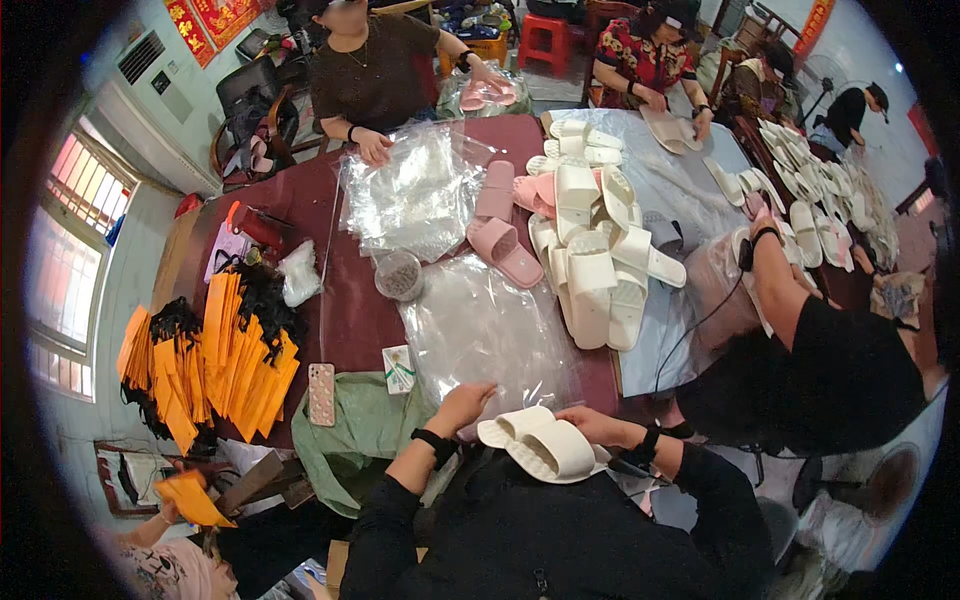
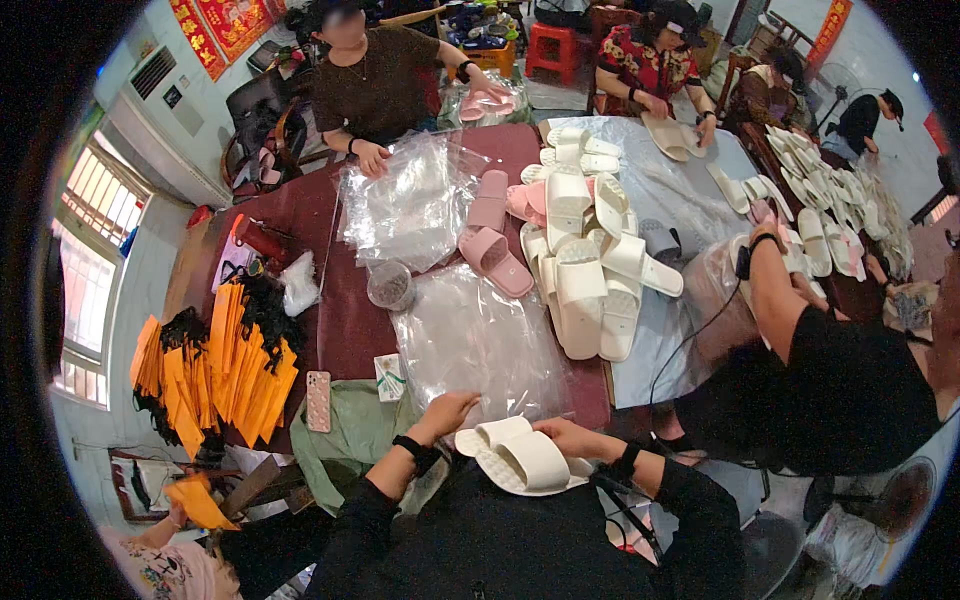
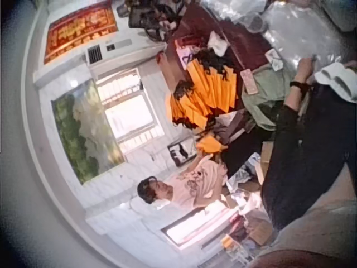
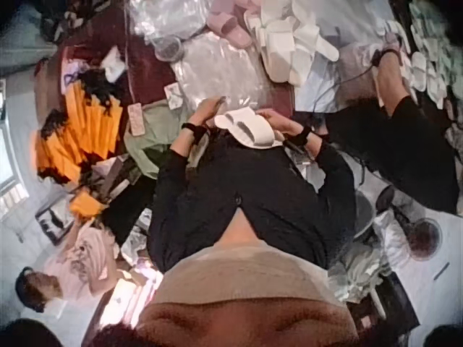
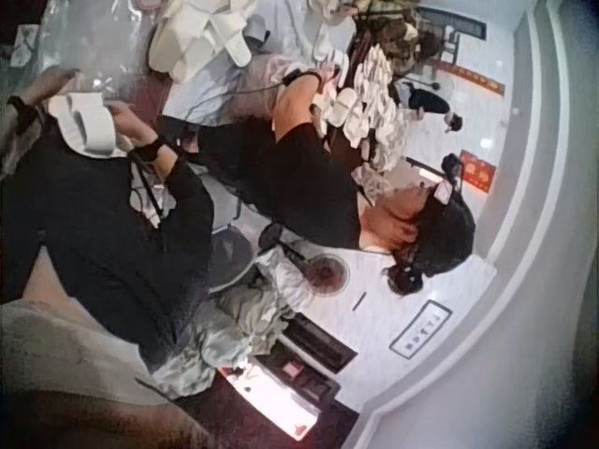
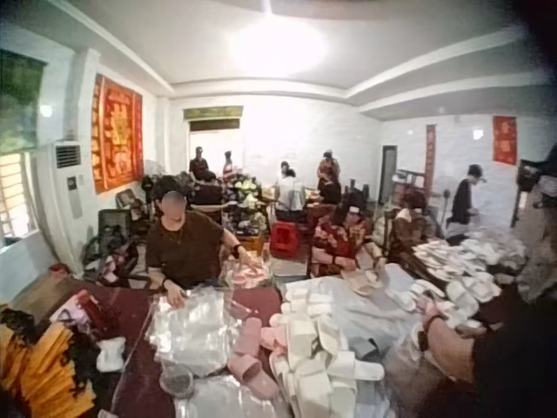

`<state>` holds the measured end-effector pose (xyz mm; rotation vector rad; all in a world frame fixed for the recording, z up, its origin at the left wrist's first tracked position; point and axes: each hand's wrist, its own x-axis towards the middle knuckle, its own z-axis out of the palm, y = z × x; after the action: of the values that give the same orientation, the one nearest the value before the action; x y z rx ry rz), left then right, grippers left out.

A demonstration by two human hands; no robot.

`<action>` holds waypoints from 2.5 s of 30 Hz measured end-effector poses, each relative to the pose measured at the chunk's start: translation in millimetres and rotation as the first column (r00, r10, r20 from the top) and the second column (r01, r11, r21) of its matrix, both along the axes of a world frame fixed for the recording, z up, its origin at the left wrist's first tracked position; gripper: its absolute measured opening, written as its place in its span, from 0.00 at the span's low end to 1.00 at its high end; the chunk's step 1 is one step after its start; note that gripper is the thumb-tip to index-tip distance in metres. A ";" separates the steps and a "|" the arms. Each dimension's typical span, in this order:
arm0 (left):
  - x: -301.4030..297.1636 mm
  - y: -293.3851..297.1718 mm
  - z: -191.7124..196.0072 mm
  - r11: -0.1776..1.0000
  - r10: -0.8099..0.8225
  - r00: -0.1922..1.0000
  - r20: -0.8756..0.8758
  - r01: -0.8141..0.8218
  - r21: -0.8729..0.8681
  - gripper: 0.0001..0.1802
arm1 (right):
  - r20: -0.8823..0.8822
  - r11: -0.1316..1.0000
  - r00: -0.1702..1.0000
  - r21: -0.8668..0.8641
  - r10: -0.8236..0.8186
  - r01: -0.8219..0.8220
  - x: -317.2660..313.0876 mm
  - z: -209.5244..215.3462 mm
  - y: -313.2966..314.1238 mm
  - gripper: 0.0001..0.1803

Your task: Package finished slippers into plastic bags for shipping.

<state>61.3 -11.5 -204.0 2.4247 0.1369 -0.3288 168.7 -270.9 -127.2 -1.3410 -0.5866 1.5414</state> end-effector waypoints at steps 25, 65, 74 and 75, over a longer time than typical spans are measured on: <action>-5.9 -82.2 49.4 0.941 -0.094 0.786 0.612 -0.130 0.312 0.24 | 0.936 0.918 -0.246 0.310 -0.250 0.247 -44.6 -22.1 43.4 0.09; -233.3 1.9 64.6 -0.016 0.955 -0.144 0.258 -0.897 -0.442 0.17 | 0.854 0.605 0.516 0.373 0.073 -0.704 -107.4 138.3 67.1 0.05; -476.4 9.1 -162.6 -0.329 0.691 -0.400 -0.602 -0.916 0.230 0.67 | 0.211 0.814 0.880 0.335 0.425 -0.474 -197.6 125.7 166.9 0.13; -432.2 40.8 -159.3 -0.409 0.578 -0.489 -0.654 -0.866 0.287 0.73 | -0.062 0.931 0.937 0.150 0.344 -0.332 -194.3 106.7 176.0 0.14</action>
<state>-370.9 29.3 -363.4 0.6325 2.0931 -0.2041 -25.6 -94.9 -20.6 -1.1014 -0.8884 1.7898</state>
